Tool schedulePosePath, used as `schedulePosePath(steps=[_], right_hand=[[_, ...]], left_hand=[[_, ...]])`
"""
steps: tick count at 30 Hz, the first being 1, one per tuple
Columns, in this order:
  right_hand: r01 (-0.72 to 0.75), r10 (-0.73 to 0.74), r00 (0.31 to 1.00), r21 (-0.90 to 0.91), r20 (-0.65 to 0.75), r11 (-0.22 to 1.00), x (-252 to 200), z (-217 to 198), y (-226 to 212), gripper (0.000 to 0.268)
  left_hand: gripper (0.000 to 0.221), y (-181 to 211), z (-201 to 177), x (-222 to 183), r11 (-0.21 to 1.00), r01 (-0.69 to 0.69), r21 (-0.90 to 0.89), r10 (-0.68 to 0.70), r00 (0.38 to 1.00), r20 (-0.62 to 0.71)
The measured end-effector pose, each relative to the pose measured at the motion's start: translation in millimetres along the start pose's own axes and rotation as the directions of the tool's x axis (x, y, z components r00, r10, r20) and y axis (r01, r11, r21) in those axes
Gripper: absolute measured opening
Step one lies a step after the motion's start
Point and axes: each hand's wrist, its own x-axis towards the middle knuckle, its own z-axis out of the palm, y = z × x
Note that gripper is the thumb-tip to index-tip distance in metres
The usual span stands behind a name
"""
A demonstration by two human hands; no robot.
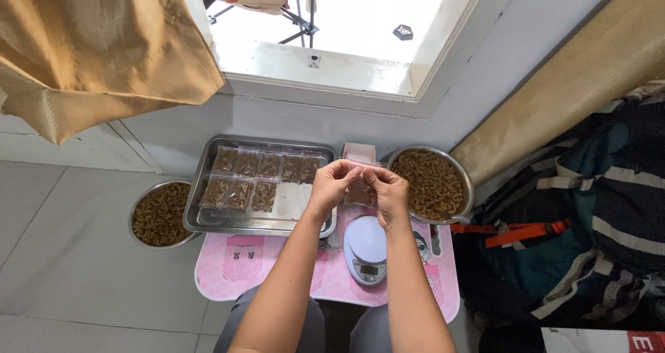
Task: Portioning dry food into small plastic bags using a spoon and a digital scale.
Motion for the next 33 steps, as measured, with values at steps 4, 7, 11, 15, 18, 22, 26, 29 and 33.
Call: schedulePosePath(steps=[4,7,11,15,18,22,26,29,33], right_hand=[[0.025,-0.025,1.000,0.006,0.009,1.000,-18.1,12.1,-22.6,0.012],[0.042,-0.042,0.999,-0.006,0.019,0.999,-12.8,7.2,-16.8,0.010],[0.045,-0.045,0.999,0.007,0.011,0.999,-8.2,4.4,-11.0,0.009],[0.020,-0.021,1.000,0.028,0.004,0.999,-8.7,3.9,-16.3,0.009],[0.006,-0.006,1.000,0.065,-0.008,0.998,-9.6,1.3,-14.2,0.011],[0.014,-0.013,1.000,0.058,-0.017,0.998,-2.4,-3.1,-2.9,0.011],[0.024,-0.022,0.999,0.063,-0.026,0.998,-11.8,6.1,-14.0,0.012],[0.036,-0.034,0.999,0.063,-0.038,0.997,-16.0,7.9,-19.6,0.011],[0.073,-0.072,0.996,0.020,-0.046,0.997,-5.4,1.0,-8.8,0.011]], left_hand=[[0.017,-0.9,4.6,2.4,1.000,0.015,-0.016,-0.016,1.000,-0.020],[0.019,4.6,9.8,-1.9,0.999,0.006,-0.042,-0.008,0.999,-0.042],[0.021,2.9,17.3,-2.0,0.997,-0.017,-0.071,0.011,0.997,-0.080],[0.021,1.0,22.0,-0.5,0.997,-0.041,-0.070,0.032,0.992,-0.125],[0.021,1.8,23.7,-1.5,0.995,-0.067,-0.080,0.056,0.990,-0.133],[0.021,7.0,26.1,-7.0,0.992,-0.083,-0.092,0.069,0.986,-0.151],[0.020,9.6,26.5,-10.6,0.992,-0.091,-0.085,0.076,0.983,-0.165],[0.020,12.3,28.0,-13.3,0.995,-0.091,-0.044,0.082,0.982,-0.168],[0.021,11.9,28.7,-12.6,0.996,-0.090,-0.010,0.087,0.983,-0.164]])
